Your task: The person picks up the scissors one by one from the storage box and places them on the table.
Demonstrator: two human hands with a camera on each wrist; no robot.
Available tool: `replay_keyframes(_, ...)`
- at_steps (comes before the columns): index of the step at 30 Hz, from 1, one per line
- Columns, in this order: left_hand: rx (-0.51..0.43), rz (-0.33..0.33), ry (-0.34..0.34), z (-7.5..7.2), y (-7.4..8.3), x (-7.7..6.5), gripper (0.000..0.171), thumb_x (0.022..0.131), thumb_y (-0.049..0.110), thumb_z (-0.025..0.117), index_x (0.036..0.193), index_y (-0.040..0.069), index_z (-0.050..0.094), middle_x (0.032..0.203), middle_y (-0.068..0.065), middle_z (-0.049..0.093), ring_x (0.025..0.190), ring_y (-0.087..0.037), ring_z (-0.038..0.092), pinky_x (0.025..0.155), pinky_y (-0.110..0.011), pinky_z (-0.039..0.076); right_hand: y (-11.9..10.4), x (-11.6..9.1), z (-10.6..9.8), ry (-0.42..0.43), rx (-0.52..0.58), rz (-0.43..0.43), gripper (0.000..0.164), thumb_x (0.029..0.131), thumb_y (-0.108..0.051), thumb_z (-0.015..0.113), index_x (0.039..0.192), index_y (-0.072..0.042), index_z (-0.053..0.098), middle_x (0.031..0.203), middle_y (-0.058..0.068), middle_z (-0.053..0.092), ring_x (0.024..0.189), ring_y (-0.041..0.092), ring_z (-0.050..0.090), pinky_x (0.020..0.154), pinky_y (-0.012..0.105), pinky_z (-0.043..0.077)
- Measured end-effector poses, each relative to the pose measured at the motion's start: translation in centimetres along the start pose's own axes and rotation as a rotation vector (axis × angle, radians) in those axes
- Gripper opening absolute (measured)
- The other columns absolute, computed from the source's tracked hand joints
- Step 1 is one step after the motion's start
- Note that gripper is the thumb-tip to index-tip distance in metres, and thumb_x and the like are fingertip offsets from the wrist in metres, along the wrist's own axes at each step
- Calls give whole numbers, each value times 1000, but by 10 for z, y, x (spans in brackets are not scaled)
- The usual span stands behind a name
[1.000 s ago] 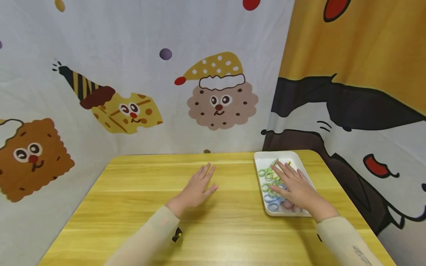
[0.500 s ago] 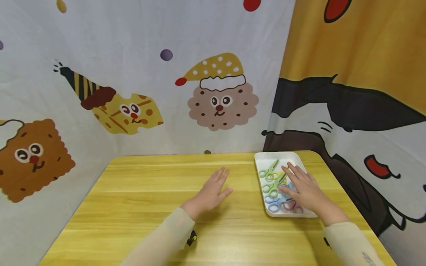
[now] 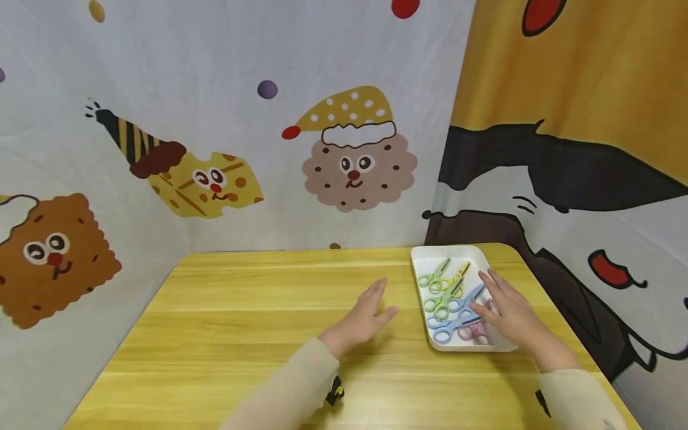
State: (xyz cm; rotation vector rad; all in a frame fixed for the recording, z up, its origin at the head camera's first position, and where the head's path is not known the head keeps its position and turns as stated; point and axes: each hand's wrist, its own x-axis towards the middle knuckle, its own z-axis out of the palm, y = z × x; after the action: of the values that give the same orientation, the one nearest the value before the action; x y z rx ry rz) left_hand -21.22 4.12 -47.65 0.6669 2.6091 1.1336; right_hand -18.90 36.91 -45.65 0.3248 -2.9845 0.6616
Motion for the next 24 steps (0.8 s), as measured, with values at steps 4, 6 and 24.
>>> replay_keyframes(4,-128,-66,22,13,9,7,76,94,58,39,153,22,7,159,-1,11,145,-23,13,115,-45,22,10,-3,2,16,52,37,83,92,-36,58,149,2,13,149,36,12,132,58,15,100,73,16)
replay_keyframes(6,-178,-98,40,19,13,10,74,94,55,42,153,22,11,158,-1,16,145,-23,16,115,-44,24,14,-5,2,14,82,71,83,93,-37,57,148,6,12,146,39,14,132,58,14,100,73,16)
replay_keyframes(24,-589,-279,247,70,57,27,57,89,19,64,140,6,43,135,-6,51,119,-26,52,94,-34,48,51,-11,-6,-181,323,490,86,95,-51,43,140,17,17,138,43,21,122,58,25,97,66,30)
